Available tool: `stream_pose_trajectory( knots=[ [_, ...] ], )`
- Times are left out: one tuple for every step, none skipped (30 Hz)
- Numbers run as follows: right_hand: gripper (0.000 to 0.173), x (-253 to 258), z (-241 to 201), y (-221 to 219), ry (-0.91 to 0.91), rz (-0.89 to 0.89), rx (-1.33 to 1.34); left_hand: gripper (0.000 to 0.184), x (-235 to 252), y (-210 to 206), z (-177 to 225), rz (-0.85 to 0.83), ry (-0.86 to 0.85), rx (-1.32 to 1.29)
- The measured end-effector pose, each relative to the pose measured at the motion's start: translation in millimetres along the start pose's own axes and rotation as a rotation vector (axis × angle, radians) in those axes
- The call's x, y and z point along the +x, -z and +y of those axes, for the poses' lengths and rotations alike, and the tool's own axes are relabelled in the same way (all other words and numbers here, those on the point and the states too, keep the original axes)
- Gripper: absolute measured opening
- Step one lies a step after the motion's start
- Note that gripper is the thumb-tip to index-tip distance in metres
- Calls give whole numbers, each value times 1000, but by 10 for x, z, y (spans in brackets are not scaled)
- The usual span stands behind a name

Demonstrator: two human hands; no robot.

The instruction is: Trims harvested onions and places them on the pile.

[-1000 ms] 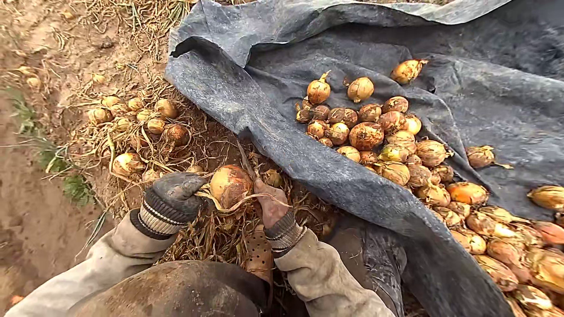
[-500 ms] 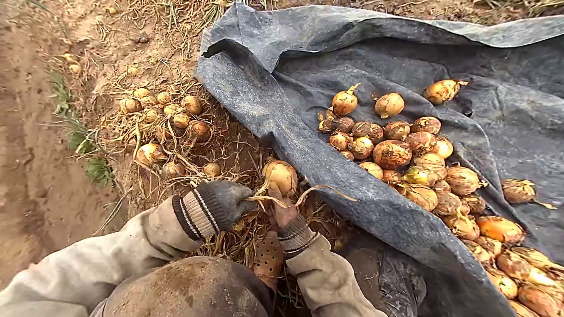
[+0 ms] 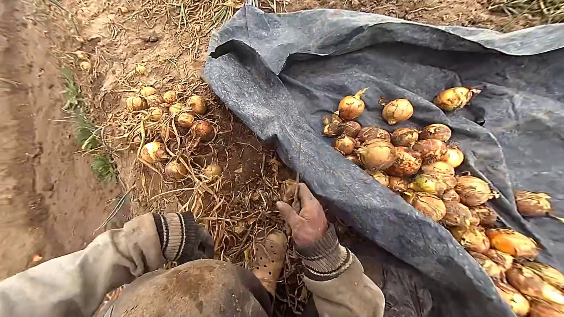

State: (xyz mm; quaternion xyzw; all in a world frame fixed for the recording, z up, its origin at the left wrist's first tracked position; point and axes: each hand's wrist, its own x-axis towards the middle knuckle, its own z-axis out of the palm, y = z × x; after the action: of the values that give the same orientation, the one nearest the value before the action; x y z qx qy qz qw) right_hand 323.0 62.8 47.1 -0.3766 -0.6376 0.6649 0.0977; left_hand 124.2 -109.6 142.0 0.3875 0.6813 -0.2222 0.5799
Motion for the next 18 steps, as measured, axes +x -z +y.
stream_pose_trajectory(
  knots=[
    [29,-25,9,-85,-56,-132,-98,25,217,114,-209,233,8,-58],
    [33,-37,7,-142,-86,-247,-190,24,409,238,-336,491,39,-98],
    [38,-32,-8,-178,-99,-330,-274,22,612,386,-440,744,77,-122],
    [43,-26,-34,-191,-110,-385,-353,25,834,533,-552,922,111,-127],
    [47,-28,-49,-196,-123,-414,-419,35,1059,643,-660,1002,165,-116],
    [50,-27,-54,-198,-139,-420,-463,49,1265,701,-752,996,252,-92],
    [51,-18,-52,-195,-156,-414,-490,62,1448,715,-820,943,350,-72],
    [53,-12,-44,-191,-176,-402,-503,68,1564,683,-843,870,437,-73],
    [54,-2,-27,-186,-194,-393,-510,70,1586,626,-811,801,502,-108],
    [54,22,-11,-182,-211,-383,-514,69,1522,596,-746,732,553,-148],
    [55,48,6,-180,-229,-376,-511,64,1361,609,-650,654,578,-190],
    [56,64,33,-188,-245,-368,-501,58,1115,641,-513,562,584,-230],
    [58,82,72,-202,-254,-363,-487,52,921,650,-410,528,591,-244],
    [59,108,114,-215,-257,-359,-470,46,789,647,-359,525,587,-240],
    [61,131,160,-231,-260,-351,-445,41,706,622,-351,538,564,-229],
    [62,147,217,-254,-263,-339,-410,36,653,555,-374,583,514,-225],
    [64,160,270,-276,-272,-335,-366,33,627,453,-411,668,425,-257],
    [65,172,322,-302,-274,-338,-315,30,639,312,-460,807,288,-321]
  ],
)
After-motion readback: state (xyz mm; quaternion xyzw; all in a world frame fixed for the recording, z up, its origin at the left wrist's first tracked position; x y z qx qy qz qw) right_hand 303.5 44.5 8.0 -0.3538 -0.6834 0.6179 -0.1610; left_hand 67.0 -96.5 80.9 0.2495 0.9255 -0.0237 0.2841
